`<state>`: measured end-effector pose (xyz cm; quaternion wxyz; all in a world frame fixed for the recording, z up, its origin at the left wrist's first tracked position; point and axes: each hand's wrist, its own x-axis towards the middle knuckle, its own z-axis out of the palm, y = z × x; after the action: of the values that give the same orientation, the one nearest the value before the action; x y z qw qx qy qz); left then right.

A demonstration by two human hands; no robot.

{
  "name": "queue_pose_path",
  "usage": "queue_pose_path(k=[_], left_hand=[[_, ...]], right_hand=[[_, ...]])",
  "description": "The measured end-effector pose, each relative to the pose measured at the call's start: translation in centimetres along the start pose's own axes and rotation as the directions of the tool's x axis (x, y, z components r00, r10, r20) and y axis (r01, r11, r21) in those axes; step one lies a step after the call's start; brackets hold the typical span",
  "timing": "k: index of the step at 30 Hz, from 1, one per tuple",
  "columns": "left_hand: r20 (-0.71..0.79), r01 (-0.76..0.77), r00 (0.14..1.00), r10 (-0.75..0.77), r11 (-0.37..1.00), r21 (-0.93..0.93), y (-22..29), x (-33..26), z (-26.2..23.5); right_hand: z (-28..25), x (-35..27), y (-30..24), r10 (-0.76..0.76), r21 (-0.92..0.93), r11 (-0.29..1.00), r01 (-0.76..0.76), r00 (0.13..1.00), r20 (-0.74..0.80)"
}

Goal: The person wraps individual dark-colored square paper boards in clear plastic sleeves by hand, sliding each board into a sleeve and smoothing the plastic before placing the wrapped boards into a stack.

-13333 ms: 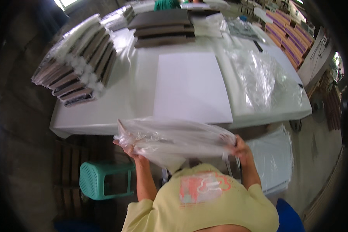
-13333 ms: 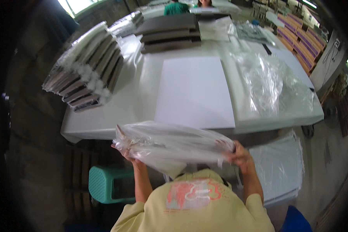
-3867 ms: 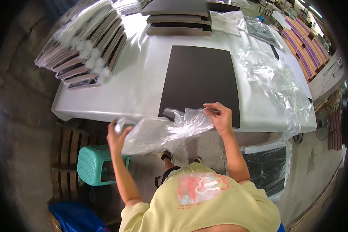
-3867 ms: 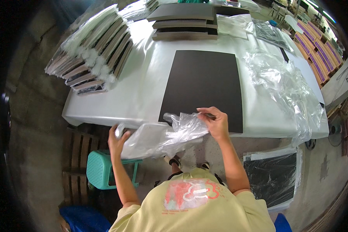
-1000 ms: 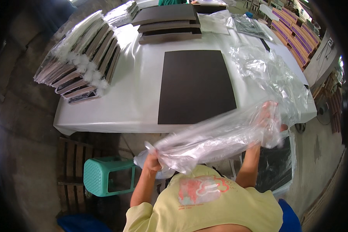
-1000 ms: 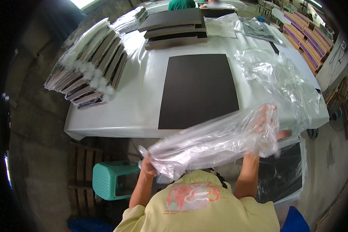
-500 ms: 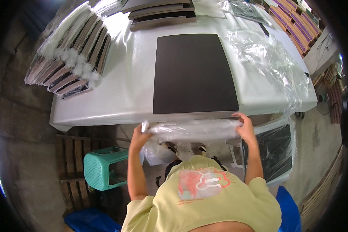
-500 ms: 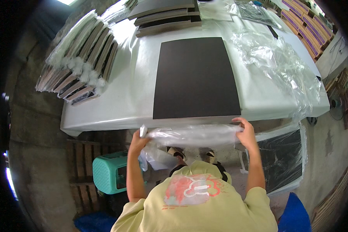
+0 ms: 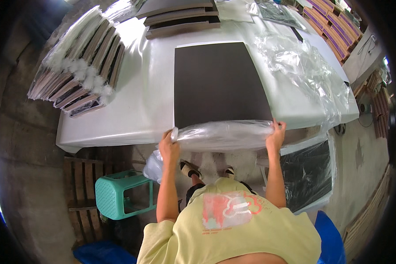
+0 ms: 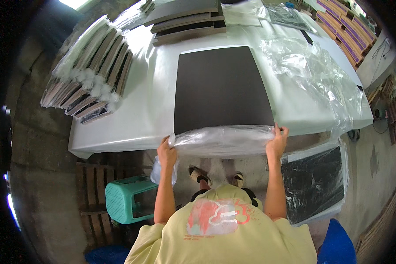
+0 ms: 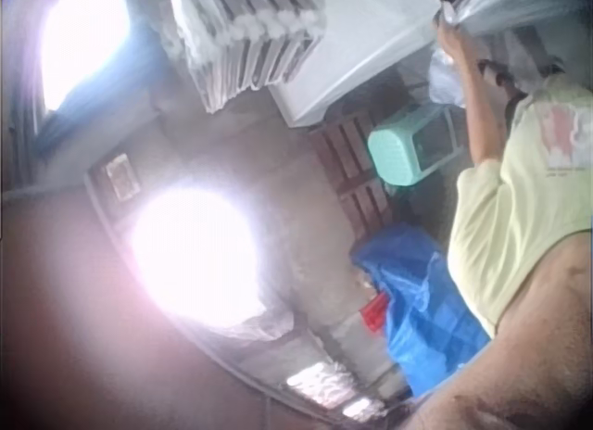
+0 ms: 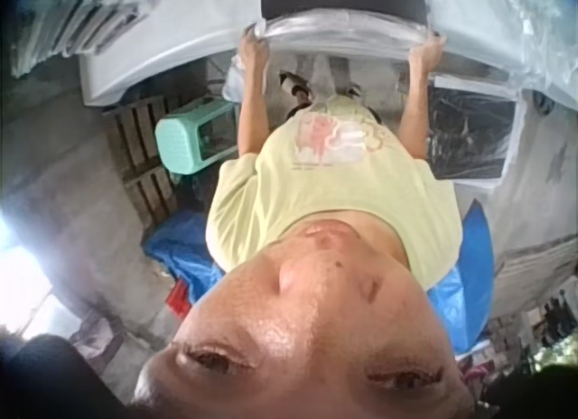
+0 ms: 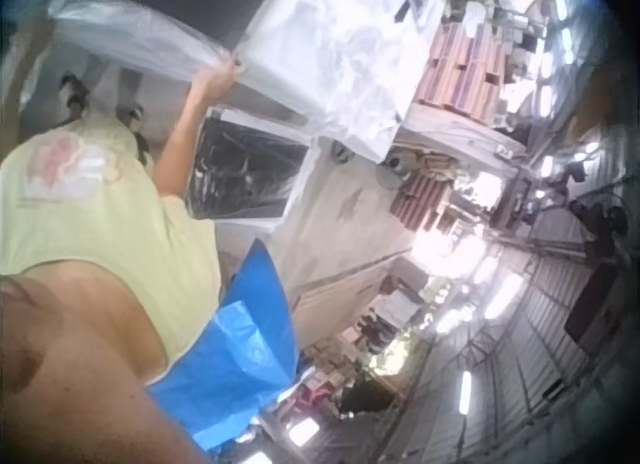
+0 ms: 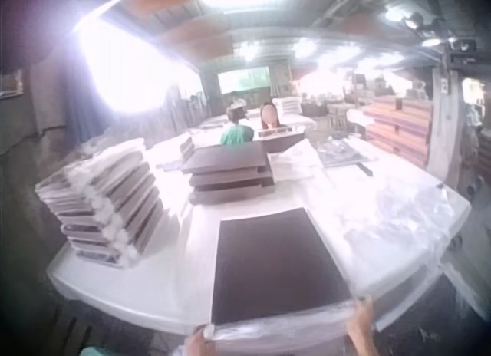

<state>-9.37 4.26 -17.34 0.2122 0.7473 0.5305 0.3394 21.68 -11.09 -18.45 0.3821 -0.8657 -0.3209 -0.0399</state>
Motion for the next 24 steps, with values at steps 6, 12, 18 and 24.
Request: queue_pose_path(k=[6, 12, 18, 24], left_hand=[[0.344, 0.408, 0.899, -0.272, 0.806, -0.428, -5.7, -5.2, -2.9], [0.481, 0.484, 0.851, -0.212, 0.671, -0.561, -7.4, -5.0, -1.5], [0.559, 0.49, 0.813, -0.164, 0.711, -0.504, -6.7, -3.4, -2.5], [0.532, 0.542, 0.808, -0.253, 0.673, -0.503, -7.5, -2.3, -2.2]], right_hand=[[-2.7, -3.6, 3.6, -0.004, 0.204, 0.979, 0.001, 1.0, 0.014], [-0.2, -3.2, 8.0, 0.399, 0.682, 0.566, -0.463, 0.878, 0.265], [-0.6, -0.1, 14.2, -0.08, 0.712, 0.137, -0.689, 0.709, 0.701], [-0.9, 3.3, 10.0, 0.085, 0.624, 0.339, -0.704, 0.683, 0.725]])
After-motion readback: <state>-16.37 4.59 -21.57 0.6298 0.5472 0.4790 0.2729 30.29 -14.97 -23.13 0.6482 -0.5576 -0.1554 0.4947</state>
